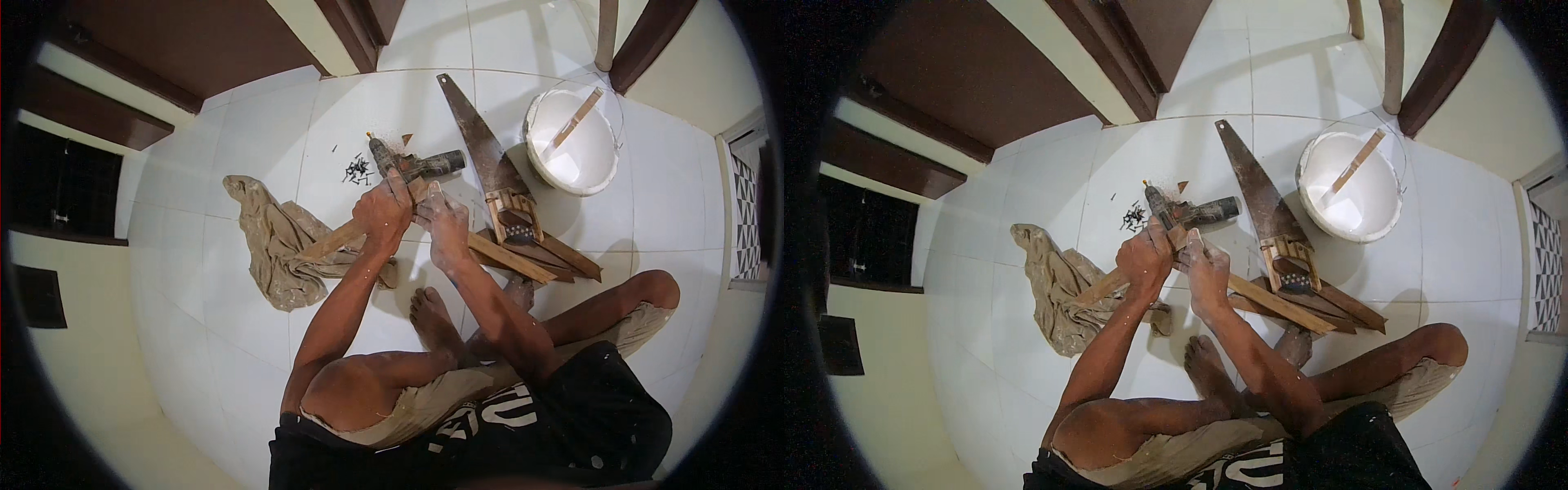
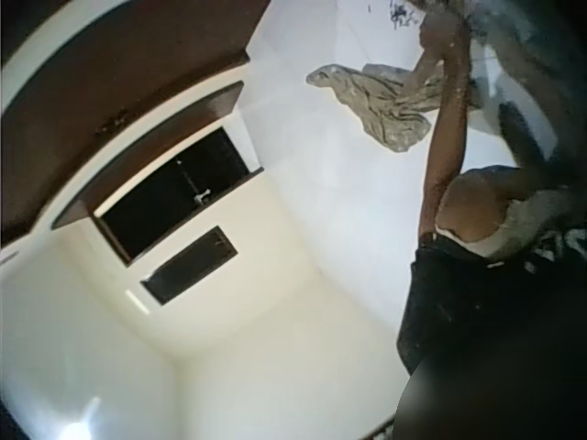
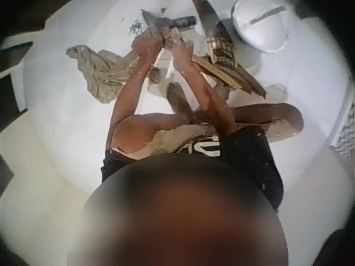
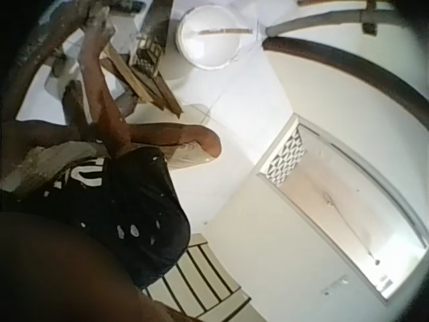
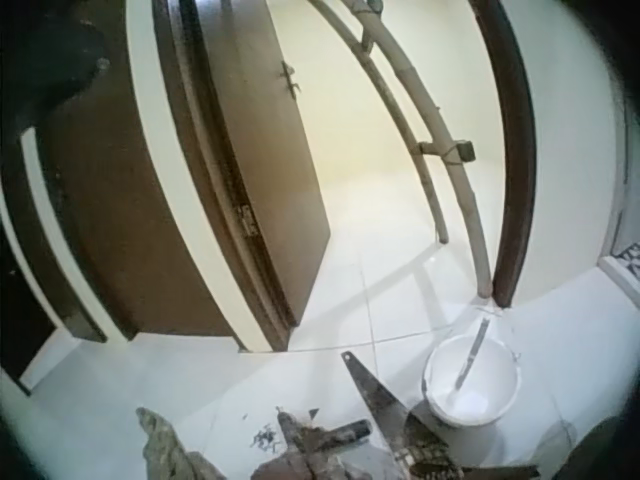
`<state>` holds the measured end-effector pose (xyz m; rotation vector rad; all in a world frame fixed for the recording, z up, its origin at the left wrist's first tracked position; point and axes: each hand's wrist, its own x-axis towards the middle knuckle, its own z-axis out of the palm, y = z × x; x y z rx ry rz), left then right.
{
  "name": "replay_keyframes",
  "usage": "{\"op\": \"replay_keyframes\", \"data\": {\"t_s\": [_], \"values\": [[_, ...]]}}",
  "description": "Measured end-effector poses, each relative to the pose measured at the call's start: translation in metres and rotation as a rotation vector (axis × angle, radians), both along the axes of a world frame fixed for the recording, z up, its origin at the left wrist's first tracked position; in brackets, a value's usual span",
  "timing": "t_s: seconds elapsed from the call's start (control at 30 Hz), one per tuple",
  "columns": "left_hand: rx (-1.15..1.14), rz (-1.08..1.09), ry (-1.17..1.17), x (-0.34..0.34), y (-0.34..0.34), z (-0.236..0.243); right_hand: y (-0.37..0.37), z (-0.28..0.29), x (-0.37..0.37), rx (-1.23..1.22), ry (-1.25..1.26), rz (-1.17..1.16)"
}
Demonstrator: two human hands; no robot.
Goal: The person saws pieces of wood with a hand saw and uses a power drill to drive screws into the wood.
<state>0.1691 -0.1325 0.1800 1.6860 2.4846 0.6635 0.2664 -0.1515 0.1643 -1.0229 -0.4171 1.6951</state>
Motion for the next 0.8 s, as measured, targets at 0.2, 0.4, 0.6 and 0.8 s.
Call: {"op": "replay_keyframes", "data": {"t_s": [0.2,0.4,0.6,0.8], "values": [[-0.13,0.031,-0.012,0.004,-0.004,-0.017,0.004,-0.03,-0.019,-0.093,-0.078,-0.154],[-0.154,0.046,0.014,0.003,0.002,-0.038,0.006,-0.061,-0.011,-0.12,-0.306,-0.116],[-0.203,0.18,-0.074,-0.076,0.028,-0.08,0.005,-0.067,0.11,0.744,-1.585,0.761],[-0.227,0.149,-0.157,-0.078,0.044,-0.114,-0.006,-0.095,0.183,0.828,-1.955,0.977]]}}
